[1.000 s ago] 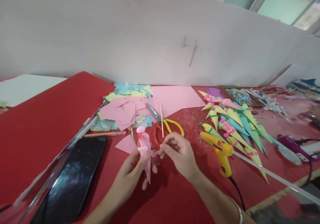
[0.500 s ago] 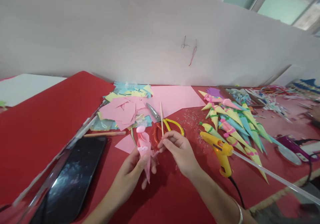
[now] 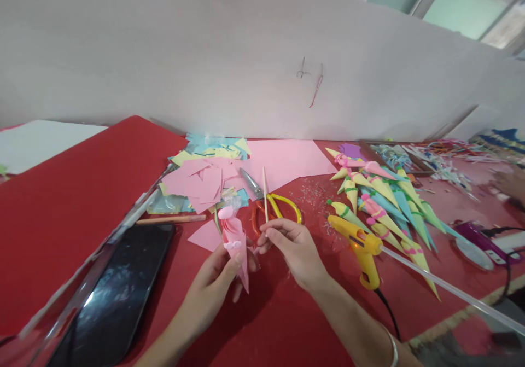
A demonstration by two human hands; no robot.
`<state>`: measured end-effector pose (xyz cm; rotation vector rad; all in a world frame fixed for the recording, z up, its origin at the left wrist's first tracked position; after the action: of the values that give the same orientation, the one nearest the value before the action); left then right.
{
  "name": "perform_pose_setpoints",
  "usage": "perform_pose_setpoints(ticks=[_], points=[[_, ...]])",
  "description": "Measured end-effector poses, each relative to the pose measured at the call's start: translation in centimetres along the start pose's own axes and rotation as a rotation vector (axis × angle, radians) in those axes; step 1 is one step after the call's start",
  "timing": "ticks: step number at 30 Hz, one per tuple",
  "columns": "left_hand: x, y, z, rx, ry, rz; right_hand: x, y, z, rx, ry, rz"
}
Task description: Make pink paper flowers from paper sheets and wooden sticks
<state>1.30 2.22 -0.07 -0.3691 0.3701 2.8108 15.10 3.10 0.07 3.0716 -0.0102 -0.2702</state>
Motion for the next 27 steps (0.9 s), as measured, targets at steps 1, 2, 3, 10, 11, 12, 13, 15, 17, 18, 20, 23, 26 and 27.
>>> perform_pose_setpoints(ticks=[1, 2, 3, 10, 11, 12, 13, 15, 17, 18, 20, 23, 26, 27], points=[[0.0, 0.0, 0.0, 0.001, -0.011, 0.004, 0.0, 0.0, -0.1, 0.003, 0.019, 0.010], [0.0, 0.0, 0.1, 0.005, -0.020, 0.007, 0.0, 0.0, -0.2, 0.005, 0.043, 0.022], [0.0, 0.0, 0.2, 0.012, -0.028, 0.012, 0.1, 0.1, -0.2, 0.005, 0.066, 0.035], [0.0, 0.2, 0.3, 0.068, -0.068, 0.108, 0.0, 0.1, -0.3, 0.014, 0.110, 0.034], [0.0, 0.2, 0.3, 0.069, -0.077, 0.099, -0.1, 0.1, -0.3, 0.023, 0.112, 0.028], [0.0, 0.2, 0.2, 0.064, -0.084, 0.082, -0.1, 0.2, -0.3, 0.034, 0.119, 0.024], [0.0, 0.1, 0.2, 0.057, -0.089, 0.061, -0.1, 0.2, -0.3, 0.051, 0.137, 0.024], [0.0, 0.1, 0.1, 0.040, -0.091, 0.015, -0.1, 0.4, -0.5, 0.120, 0.210, 0.042], [0.0, 0.2, 0.0, 0.034, -0.085, -0.041, -0.1, 0.7, -0.9, 0.233, 0.315, 0.056], [0.0, 0.2, 0.0, 0.038, -0.081, -0.073, -0.1, 0.8, -1.1, 0.292, 0.361, 0.056], [0.0, 0.3, -0.2, 0.048, -0.066, -0.127, -0.2, 1.0, -1.3, 0.379, 0.424, 0.035], [0.1, 0.4, -0.5, 0.055, -0.049, -0.177, -0.5, 1.2, -1.4, 0.426, 0.467, 0.020], [0.1, 0.4, -0.5, 0.050, -0.047, -0.195, -0.7, 1.2, -1.2, 0.414, 0.464, 0.020], [0.0, 0.4, -0.4, 0.049, -0.045, -0.194, -0.7, 1.2, -1.2, 0.401, 0.451, 0.018]])
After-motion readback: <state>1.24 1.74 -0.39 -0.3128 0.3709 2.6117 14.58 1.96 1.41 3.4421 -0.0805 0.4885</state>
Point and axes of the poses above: each hand's wrist, its own y-axis away from the middle knuckle, its own x-axis out of the back of the hand, z = x × y, the point moved 2 cm from there along -y, towards the middle knuckle, and after that the axes turned 11 degrees about y, right-handed, at the moved point
